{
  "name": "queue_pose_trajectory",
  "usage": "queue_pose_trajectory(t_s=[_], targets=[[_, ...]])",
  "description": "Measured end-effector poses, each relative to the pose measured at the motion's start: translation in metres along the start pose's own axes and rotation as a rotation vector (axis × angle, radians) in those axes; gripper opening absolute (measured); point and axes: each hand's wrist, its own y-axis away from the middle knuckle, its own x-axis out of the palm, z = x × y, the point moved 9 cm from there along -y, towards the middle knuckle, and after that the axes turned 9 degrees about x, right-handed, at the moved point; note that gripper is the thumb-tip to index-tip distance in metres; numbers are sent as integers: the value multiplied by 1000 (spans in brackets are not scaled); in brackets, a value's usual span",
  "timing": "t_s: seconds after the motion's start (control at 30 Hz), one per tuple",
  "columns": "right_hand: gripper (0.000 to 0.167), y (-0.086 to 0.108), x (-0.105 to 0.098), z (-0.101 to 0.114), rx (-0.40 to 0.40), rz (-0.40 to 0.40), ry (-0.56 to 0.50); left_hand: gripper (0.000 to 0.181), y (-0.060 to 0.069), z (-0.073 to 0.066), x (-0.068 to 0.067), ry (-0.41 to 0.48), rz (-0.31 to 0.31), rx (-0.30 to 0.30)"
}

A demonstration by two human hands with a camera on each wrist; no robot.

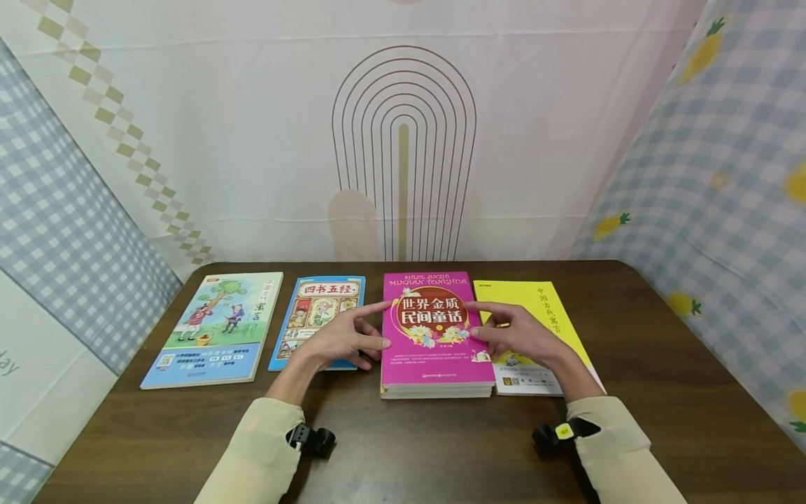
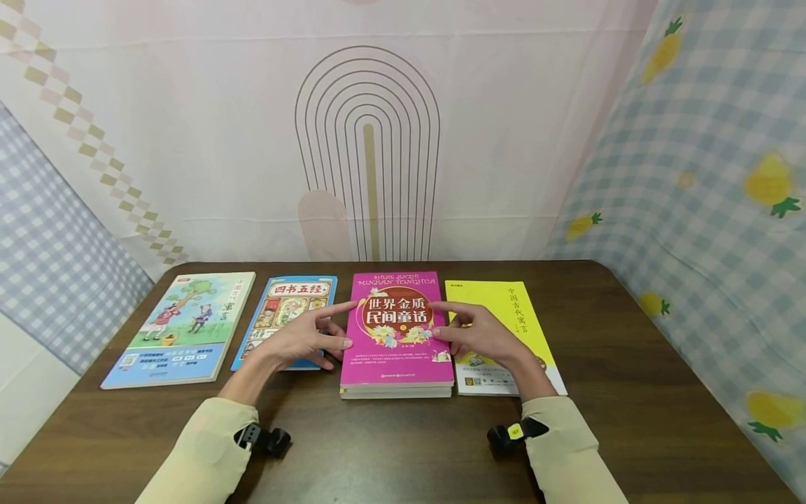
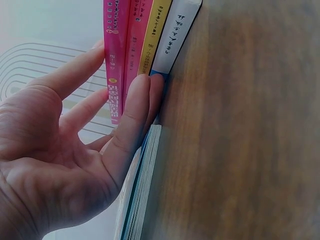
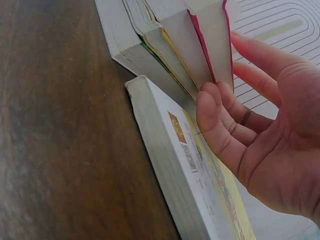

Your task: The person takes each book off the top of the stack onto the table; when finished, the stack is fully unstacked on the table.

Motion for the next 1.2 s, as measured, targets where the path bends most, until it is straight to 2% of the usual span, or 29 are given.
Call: queue_pose_trajectory(t_s=[0.33,0.6,0.87,1.2], targets=[[68,-3,5,1,4,-27,2,79,1,0,-1,1,0,0],[69,-5,5,-2,45,-55,15,79,1,0,0,3,-6,-4],[72,-4,1,-5,77,-41,8,78,1,-1,2,5,-16,-7],[74,0,-2,-6,65,-28,12,85,0,-1,1,-30,-8,9]])
